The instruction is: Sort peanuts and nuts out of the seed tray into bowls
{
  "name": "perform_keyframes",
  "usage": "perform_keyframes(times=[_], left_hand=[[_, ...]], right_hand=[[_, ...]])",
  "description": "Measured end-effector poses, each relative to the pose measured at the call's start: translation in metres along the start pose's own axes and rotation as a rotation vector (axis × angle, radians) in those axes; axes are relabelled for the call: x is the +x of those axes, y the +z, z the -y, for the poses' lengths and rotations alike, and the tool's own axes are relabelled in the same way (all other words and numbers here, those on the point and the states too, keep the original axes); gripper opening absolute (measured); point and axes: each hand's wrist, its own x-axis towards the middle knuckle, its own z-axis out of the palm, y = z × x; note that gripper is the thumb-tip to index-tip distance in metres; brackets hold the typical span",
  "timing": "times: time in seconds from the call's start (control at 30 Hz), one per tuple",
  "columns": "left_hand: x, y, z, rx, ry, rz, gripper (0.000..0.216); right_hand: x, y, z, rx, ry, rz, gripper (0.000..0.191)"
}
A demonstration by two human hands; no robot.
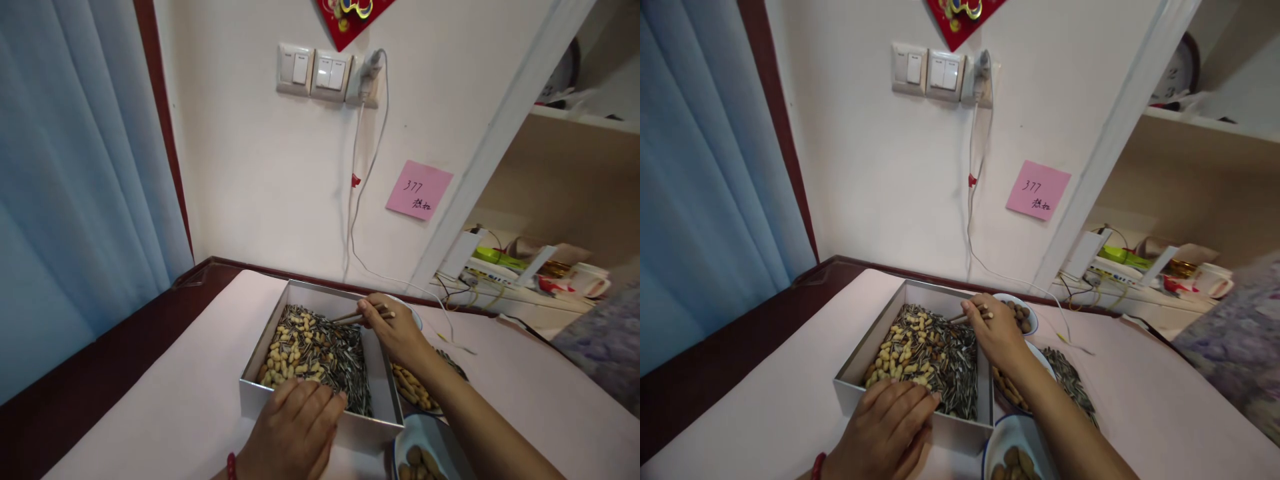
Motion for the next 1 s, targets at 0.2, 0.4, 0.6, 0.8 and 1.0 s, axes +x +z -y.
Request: perform_keyframes(times=[0.2,0.4,0.6,0.8,1.0], left_hand=[[-0.003,0.003,0.001,-0.004,0.003,-0.002,0.025],[-0.001,0.001,0.001,-0.010,0.008,-0.016,0.025],[0.000,0.000,0.001,-0.037,-0.008,-0.011,0.025],[0.000,-0.001,0.001,-0.060,-0.034,-0.009,0.026],[0.004,-0.004,0.000,-0.048,-0.028,0.010,0.025]], right_hand=[[0.001,0.006,-0.003,-0.002,-0.018,-0.028,0.032],[-0.016,-0.015,0.012,0.049,-0.030,-0.085,0.041],[-0.071,-0.073,0.030,0.054,-0.013,-0.281,0.032],[-0.137,-0.141,0.019,-0.135,0.157,-0.689,0.024],[-0.171,-0.155,-0.004,-0.159,0.413,-0.654,0.036]])
